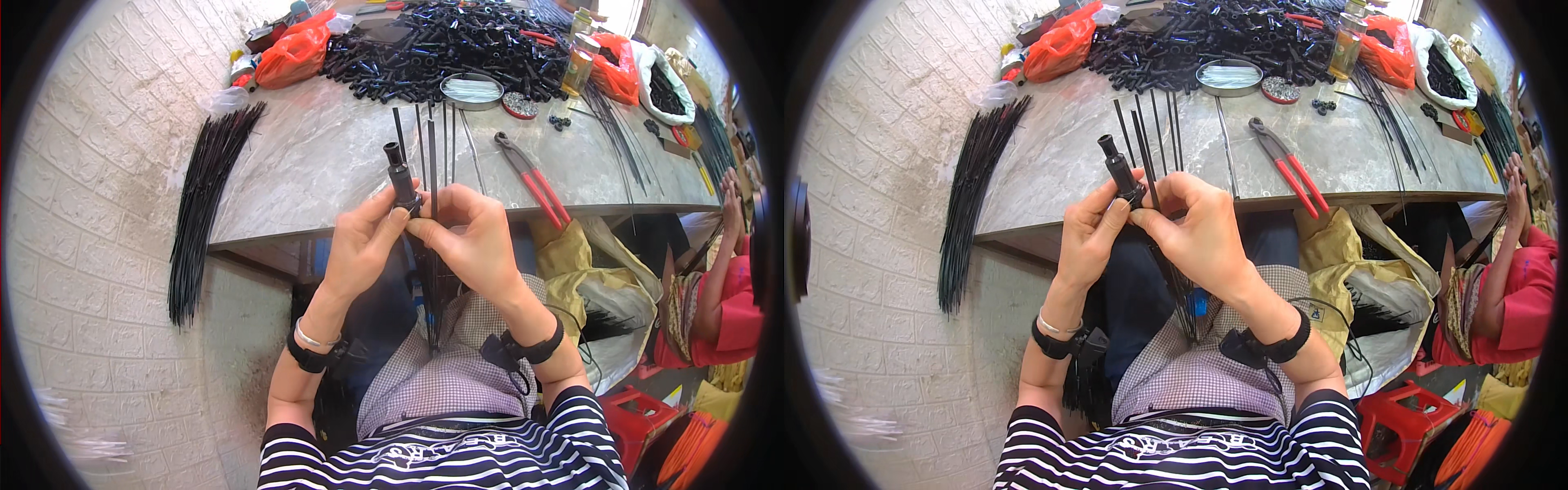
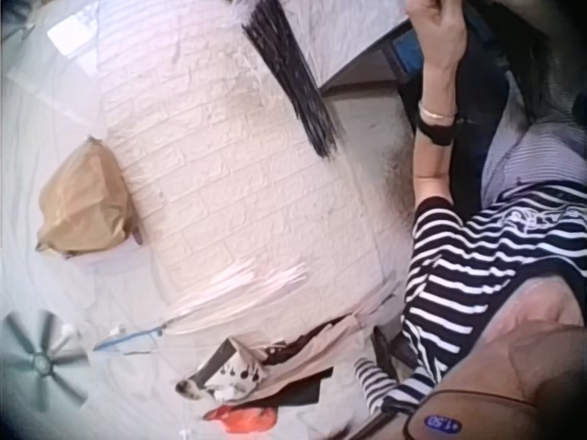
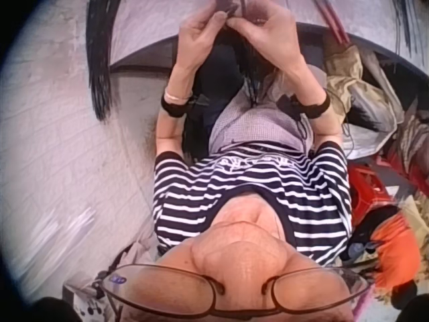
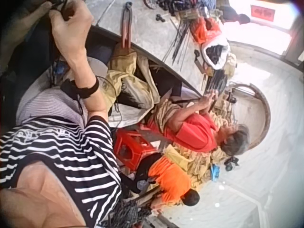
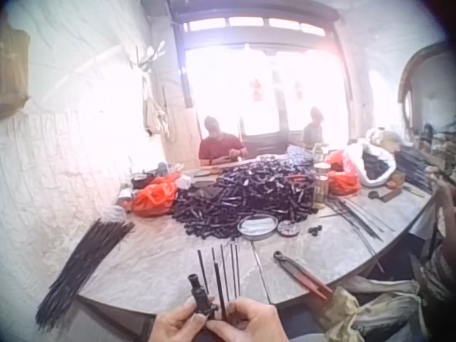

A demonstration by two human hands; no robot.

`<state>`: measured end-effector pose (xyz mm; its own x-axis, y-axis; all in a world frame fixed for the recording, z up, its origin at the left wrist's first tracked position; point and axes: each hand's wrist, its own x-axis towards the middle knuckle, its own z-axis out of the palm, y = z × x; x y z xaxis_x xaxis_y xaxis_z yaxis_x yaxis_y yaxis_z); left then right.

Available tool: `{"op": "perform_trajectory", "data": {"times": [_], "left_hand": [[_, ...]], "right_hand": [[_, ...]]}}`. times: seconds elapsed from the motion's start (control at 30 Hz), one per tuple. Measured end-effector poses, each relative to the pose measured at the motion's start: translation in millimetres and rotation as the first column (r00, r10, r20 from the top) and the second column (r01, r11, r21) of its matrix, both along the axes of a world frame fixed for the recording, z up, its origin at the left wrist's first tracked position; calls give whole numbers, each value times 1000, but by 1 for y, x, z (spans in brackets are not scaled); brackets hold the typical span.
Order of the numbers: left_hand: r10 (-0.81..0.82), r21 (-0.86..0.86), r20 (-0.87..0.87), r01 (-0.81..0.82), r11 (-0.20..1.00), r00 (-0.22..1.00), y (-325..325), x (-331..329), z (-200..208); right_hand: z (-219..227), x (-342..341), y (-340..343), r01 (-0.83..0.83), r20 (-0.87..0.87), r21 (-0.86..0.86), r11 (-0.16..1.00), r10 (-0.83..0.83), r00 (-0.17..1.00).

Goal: Assembling umbrella ribs into plastic connectors using pliers and wire.

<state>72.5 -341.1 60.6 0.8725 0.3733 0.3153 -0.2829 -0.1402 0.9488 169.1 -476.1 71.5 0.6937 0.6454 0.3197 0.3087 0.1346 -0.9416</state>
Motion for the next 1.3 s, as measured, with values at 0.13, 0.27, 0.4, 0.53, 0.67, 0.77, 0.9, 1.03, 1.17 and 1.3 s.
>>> {"op": "perform_trajectory", "data": {"times": [0.13, 0.27, 0.4, 0.53, 0.67, 0.77, 0.9, 1.03, 1.17, 1.3], "left_hand": [[-77, 56, 15, 76, 996, 997, 0, -7, 7], [36, 129, 1, -35, 991, 999, -5, -10, 7], [30, 70, 50, -34, 997, 998, 1, -12, 1], [-12, 27, 82, 10, 1000, 997, 6, -16, -6], [-17, -18, 105, 19, 1000, 994, 6, -16, -9], [-35, -9, 119, 36, 999, 992, 4, -15, -8], [-21, -22, 103, 23, 999, 994, 5, -19, -9], [-37, 3, 75, 37, 999, 996, 3, -17, -5], [-81, 24, 86, 79, 997, 993, 0, -16, -1], [-41, 89, 19, 39, 995, 999, 1, -14, 1]], "right_hand": [[-4, 10, 4, -29, -36, 10, 1000, 29, 999], [0, 4, 6, -66, -76, 6, 998, 66, 995], [6, 1, 2, -88, 43, -85, 993, 92, 995], [-1, -1, -1, -159, -175, 137, 978, 181, 968], [3, -3, -3, -143, -194, 101, 985, 160, 968], [-6, 0, -1, -100, -72, 121, 988, 109, 991], [1, -2, 0, -97, -134, 127, 987, 114, 984], [-6, 9, 1, -138, -230, 138, 981, 167, 959], [-5, 20, -2, -246, -271, 105, 964, 266, 925], [-3, 20, -3, -277, -313, 196, 941, 328, 891]]}}
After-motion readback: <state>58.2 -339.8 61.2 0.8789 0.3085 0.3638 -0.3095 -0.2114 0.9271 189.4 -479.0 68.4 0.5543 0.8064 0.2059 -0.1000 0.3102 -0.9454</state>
